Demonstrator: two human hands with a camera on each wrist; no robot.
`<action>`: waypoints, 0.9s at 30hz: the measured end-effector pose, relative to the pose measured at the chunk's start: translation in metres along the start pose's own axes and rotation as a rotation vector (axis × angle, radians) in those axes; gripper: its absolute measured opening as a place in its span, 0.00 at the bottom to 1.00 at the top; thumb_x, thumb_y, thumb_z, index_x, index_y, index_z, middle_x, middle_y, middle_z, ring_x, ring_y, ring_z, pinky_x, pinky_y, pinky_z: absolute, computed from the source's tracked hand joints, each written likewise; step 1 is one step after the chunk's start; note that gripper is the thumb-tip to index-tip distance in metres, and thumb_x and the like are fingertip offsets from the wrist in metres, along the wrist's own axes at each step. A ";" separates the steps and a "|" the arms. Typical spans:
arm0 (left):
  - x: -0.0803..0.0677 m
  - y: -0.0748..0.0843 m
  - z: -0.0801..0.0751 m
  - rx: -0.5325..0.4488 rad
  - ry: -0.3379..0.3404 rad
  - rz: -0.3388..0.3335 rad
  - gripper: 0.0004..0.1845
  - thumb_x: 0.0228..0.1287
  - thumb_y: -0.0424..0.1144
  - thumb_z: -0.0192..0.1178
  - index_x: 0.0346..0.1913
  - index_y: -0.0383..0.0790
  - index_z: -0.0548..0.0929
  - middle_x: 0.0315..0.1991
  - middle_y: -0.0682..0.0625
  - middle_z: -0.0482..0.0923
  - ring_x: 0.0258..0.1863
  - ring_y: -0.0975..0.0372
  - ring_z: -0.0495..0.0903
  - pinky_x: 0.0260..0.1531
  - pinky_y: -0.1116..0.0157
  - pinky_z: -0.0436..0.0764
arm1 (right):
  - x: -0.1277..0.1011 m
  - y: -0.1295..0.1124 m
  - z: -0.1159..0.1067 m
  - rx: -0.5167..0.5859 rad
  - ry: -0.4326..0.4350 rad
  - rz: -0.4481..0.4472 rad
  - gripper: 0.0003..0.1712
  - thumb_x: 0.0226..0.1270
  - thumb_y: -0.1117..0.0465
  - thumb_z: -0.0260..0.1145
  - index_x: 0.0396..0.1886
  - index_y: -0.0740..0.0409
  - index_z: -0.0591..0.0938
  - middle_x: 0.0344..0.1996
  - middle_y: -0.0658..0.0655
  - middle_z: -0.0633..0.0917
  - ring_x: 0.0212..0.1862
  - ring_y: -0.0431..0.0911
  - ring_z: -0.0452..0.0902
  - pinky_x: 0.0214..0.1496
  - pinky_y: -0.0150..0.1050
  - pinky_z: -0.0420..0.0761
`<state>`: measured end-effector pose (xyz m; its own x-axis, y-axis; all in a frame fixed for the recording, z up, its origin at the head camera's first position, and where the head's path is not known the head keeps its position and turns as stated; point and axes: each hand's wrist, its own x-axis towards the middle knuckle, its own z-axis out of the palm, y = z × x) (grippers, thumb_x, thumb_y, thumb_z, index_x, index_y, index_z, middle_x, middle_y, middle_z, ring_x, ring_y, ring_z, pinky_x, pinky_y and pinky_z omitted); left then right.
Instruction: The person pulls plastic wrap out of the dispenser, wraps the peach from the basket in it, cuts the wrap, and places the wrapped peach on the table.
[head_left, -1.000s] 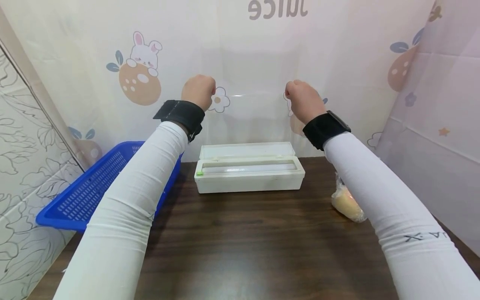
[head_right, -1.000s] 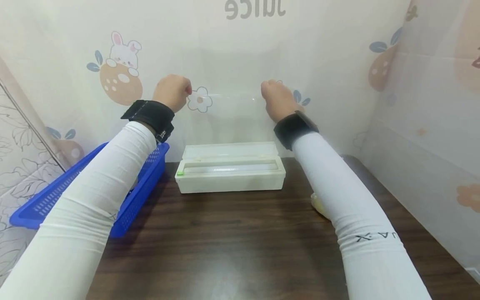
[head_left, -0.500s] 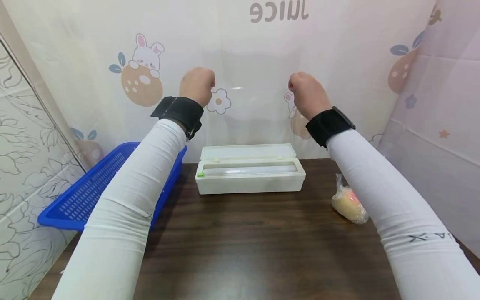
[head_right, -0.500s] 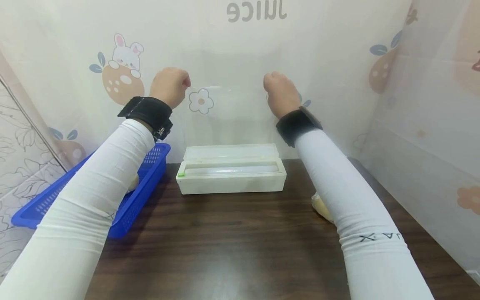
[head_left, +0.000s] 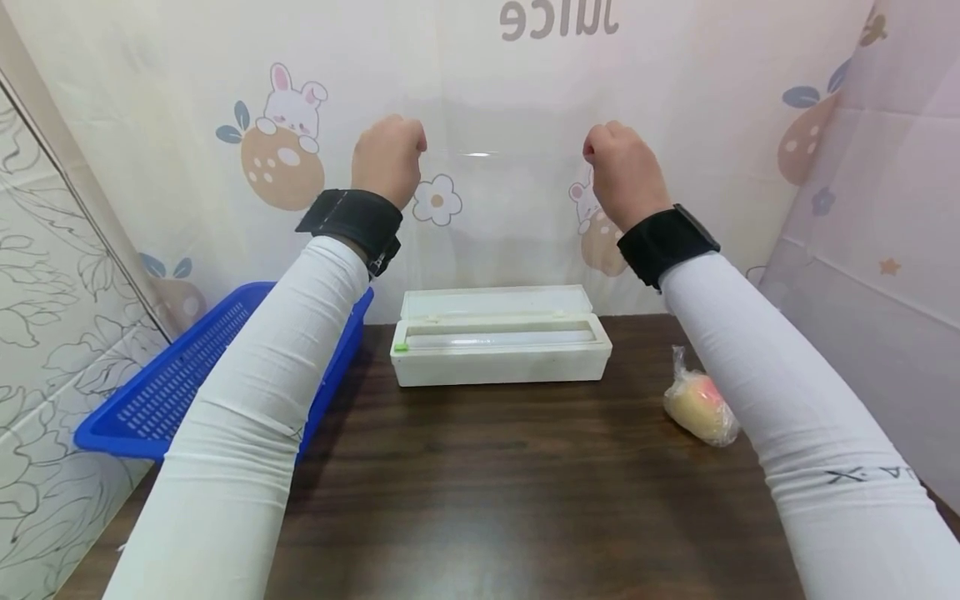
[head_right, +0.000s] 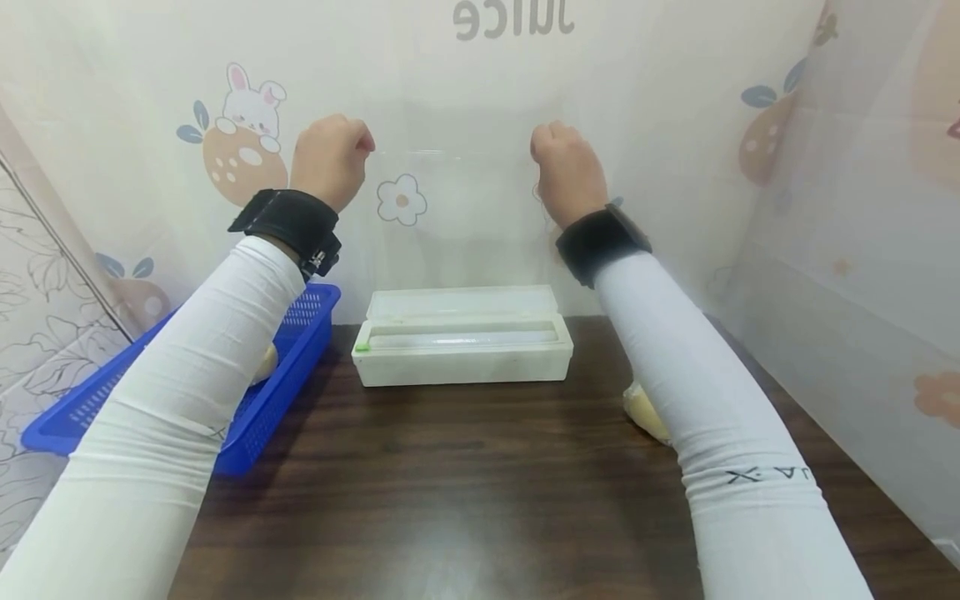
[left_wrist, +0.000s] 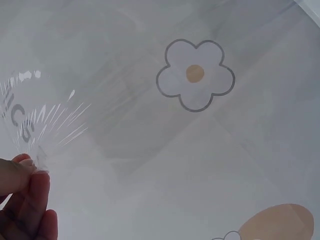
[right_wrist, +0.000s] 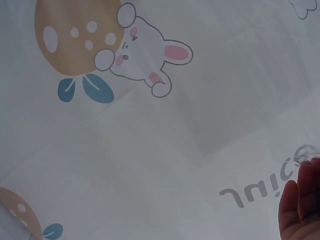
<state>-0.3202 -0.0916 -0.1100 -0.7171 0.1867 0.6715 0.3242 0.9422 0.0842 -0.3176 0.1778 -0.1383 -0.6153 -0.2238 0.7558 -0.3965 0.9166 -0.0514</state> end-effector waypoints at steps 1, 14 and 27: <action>0.000 0.000 -0.001 -0.002 0.006 -0.003 0.14 0.62 0.22 0.49 0.46 0.33 0.82 0.44 0.40 0.81 0.46 0.50 0.78 0.48 0.58 0.76 | 0.001 -0.001 -0.001 0.002 0.005 0.006 0.07 0.69 0.72 0.51 0.39 0.73 0.74 0.35 0.69 0.75 0.42 0.60 0.72 0.48 0.47 0.75; 0.001 0.003 -0.009 -0.036 0.057 -0.027 0.12 0.67 0.27 0.49 0.47 0.34 0.81 0.43 0.41 0.80 0.45 0.52 0.78 0.49 0.61 0.76 | 0.003 -0.004 -0.011 0.033 0.052 0.036 0.07 0.69 0.72 0.51 0.40 0.73 0.75 0.37 0.68 0.76 0.44 0.58 0.71 0.51 0.44 0.75; 0.004 0.008 -0.022 -0.054 0.072 -0.025 0.12 0.69 0.29 0.48 0.48 0.34 0.81 0.44 0.40 0.80 0.46 0.51 0.77 0.50 0.61 0.75 | 0.006 -0.001 -0.018 0.076 0.081 0.068 0.10 0.69 0.70 0.52 0.43 0.72 0.76 0.38 0.68 0.75 0.45 0.58 0.70 0.54 0.44 0.75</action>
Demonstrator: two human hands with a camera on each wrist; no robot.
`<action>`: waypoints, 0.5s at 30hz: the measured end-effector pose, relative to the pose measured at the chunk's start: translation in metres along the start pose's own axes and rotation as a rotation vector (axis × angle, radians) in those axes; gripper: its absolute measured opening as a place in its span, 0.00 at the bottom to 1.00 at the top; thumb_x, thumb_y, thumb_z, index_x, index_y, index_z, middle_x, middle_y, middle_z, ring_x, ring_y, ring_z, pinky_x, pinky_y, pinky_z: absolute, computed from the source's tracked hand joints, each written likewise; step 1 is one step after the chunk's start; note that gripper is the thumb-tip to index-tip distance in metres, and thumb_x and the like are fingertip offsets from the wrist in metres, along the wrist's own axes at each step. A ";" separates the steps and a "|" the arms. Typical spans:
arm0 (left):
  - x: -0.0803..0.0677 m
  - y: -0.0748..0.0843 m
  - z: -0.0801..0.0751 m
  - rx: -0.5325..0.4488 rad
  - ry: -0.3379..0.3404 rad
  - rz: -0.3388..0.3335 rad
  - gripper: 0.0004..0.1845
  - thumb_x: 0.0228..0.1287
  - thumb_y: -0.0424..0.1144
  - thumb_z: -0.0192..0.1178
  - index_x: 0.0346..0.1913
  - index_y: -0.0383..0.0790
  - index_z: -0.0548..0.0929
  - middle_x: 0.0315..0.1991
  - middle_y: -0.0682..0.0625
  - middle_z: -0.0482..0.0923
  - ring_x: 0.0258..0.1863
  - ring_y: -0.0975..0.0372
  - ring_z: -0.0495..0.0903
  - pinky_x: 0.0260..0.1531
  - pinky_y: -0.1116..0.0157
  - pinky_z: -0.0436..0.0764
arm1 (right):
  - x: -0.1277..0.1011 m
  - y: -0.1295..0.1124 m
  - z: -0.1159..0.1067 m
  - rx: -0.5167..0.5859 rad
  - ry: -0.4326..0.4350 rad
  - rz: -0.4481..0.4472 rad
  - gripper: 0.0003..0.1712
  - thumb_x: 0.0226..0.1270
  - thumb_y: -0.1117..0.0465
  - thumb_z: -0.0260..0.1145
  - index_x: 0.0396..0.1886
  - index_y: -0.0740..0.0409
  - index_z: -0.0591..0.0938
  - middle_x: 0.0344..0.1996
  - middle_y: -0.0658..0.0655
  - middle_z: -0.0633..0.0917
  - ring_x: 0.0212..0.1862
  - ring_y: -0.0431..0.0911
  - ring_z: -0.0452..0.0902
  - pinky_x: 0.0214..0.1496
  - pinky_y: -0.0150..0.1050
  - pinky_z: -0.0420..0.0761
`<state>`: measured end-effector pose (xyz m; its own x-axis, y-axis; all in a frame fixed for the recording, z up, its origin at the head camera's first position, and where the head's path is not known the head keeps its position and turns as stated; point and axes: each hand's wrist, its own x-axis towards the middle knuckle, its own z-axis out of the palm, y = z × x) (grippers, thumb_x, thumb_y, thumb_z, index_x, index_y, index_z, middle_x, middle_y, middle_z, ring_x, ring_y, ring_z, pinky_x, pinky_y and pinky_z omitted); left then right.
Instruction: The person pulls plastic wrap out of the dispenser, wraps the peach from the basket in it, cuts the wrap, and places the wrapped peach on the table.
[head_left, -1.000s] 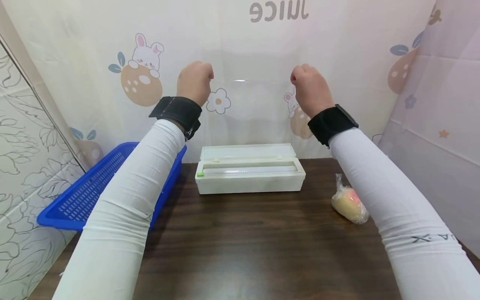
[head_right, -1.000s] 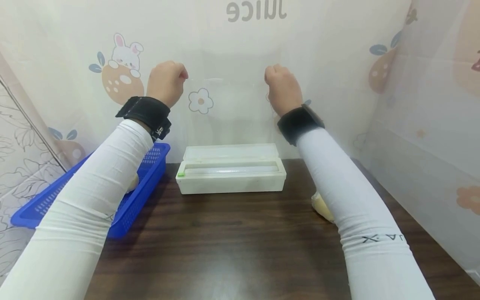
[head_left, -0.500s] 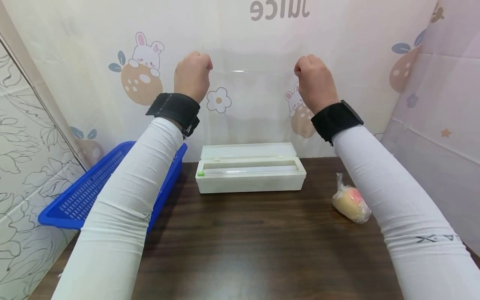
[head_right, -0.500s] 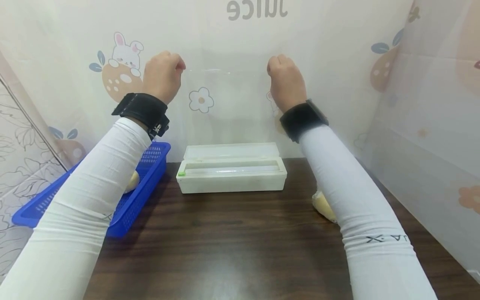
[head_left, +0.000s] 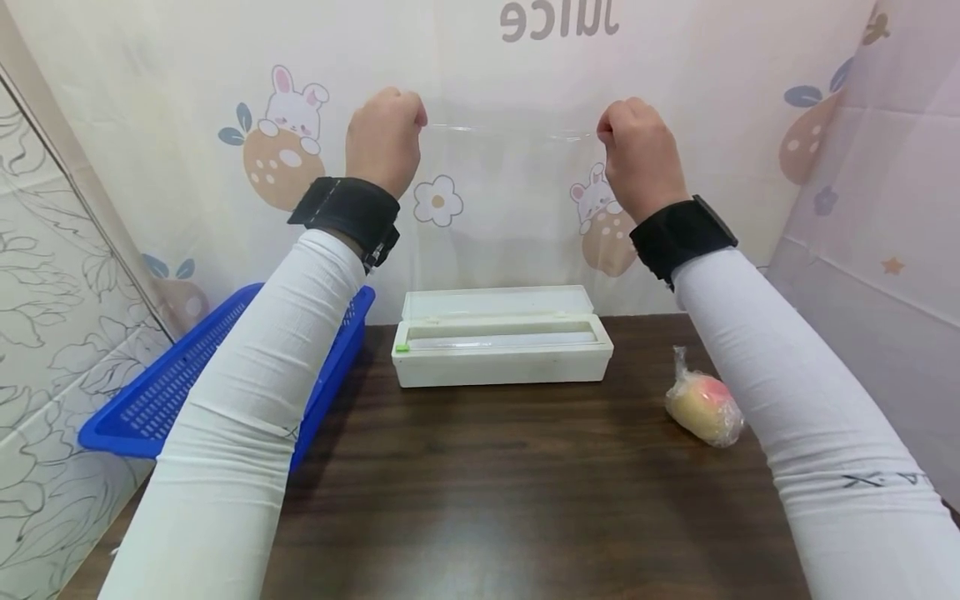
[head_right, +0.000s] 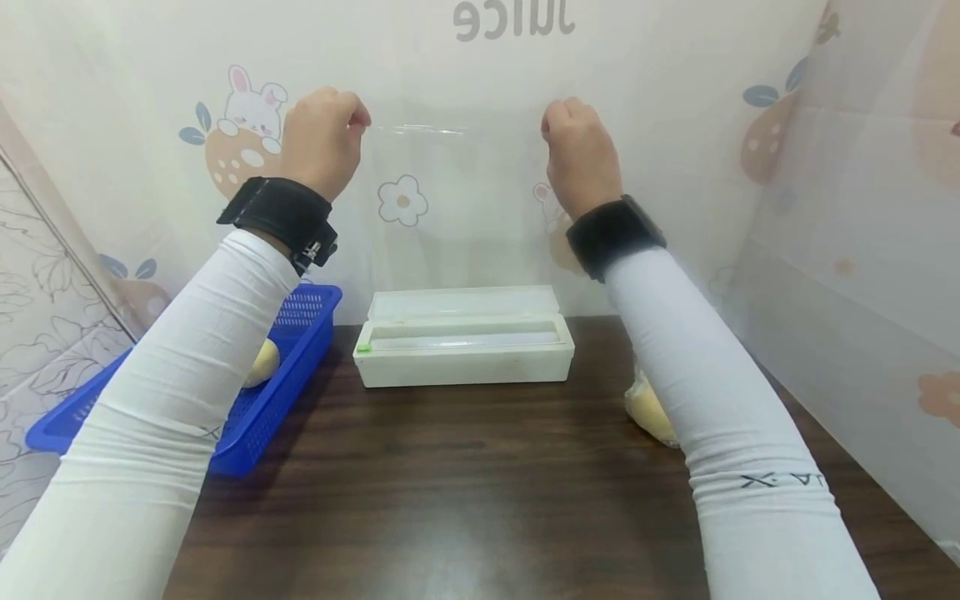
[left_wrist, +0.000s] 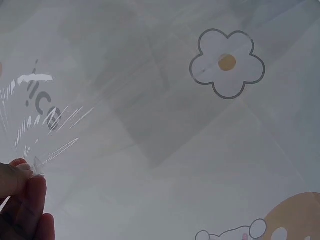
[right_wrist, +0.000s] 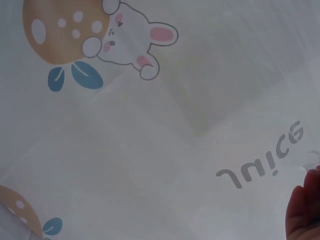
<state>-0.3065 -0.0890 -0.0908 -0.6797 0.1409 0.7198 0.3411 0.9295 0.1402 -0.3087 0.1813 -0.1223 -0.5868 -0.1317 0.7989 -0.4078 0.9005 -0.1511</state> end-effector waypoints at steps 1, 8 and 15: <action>-0.001 0.000 -0.001 -0.006 -0.002 0.002 0.12 0.69 0.29 0.48 0.48 0.34 0.81 0.44 0.40 0.79 0.47 0.51 0.77 0.51 0.61 0.75 | -0.001 0.000 0.000 0.004 0.003 0.003 0.10 0.69 0.70 0.52 0.44 0.72 0.76 0.38 0.68 0.75 0.45 0.57 0.70 0.54 0.44 0.75; -0.013 -0.003 -0.011 -0.063 0.032 0.044 0.12 0.68 0.30 0.49 0.46 0.35 0.82 0.43 0.41 0.81 0.48 0.51 0.77 0.52 0.59 0.72 | -0.011 -0.006 -0.004 0.048 0.045 -0.001 0.11 0.69 0.68 0.54 0.45 0.71 0.77 0.39 0.67 0.77 0.46 0.55 0.71 0.57 0.42 0.74; -0.037 -0.002 -0.025 -0.135 0.103 0.107 0.10 0.68 0.31 0.51 0.44 0.34 0.83 0.41 0.41 0.81 0.46 0.53 0.78 0.50 0.62 0.74 | -0.028 -0.012 -0.016 0.094 0.097 -0.022 0.11 0.70 0.66 0.54 0.44 0.71 0.77 0.38 0.67 0.77 0.44 0.55 0.72 0.53 0.44 0.76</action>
<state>-0.2656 -0.1045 -0.1008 -0.5677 0.1942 0.8000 0.4965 0.8559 0.1445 -0.2763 0.1810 -0.1339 -0.5087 -0.1062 0.8544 -0.4863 0.8544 -0.1833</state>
